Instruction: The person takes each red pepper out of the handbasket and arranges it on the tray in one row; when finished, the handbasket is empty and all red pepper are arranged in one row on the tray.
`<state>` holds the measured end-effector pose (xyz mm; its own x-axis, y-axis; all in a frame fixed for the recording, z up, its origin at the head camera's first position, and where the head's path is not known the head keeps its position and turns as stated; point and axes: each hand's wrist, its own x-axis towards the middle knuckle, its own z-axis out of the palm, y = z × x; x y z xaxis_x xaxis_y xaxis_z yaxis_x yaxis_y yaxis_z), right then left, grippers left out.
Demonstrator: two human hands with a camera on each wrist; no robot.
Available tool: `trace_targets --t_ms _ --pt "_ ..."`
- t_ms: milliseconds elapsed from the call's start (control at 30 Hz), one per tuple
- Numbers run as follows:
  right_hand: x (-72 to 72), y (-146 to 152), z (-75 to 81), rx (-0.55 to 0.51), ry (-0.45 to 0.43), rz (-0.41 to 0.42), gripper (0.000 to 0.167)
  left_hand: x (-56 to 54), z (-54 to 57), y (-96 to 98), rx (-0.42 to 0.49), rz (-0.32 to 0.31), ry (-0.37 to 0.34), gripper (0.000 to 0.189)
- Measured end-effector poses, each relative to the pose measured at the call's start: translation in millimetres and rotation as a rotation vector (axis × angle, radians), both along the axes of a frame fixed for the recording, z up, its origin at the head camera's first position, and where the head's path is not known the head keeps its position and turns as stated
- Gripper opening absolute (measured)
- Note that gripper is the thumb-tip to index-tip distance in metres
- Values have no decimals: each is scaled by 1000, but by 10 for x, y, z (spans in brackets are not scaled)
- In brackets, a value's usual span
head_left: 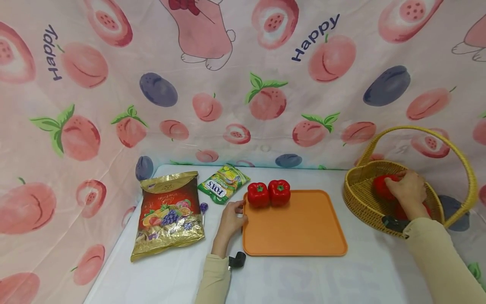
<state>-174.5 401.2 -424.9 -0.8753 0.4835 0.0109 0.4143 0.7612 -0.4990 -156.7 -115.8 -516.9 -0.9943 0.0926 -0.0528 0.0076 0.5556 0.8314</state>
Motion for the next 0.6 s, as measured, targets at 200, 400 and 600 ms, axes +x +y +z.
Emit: trace_targets --t_ms 200,400,600 --pt "-9 15 5 -9 -44 15 60 -3 -5 -3 2 3 6 49" --pt "3 22 24 -18 -91 66 68 6 7 -9 1 -14 38 50" --pt "24 21 12 -41 -117 148 76 10 18 -12 -3 -18 47 50"
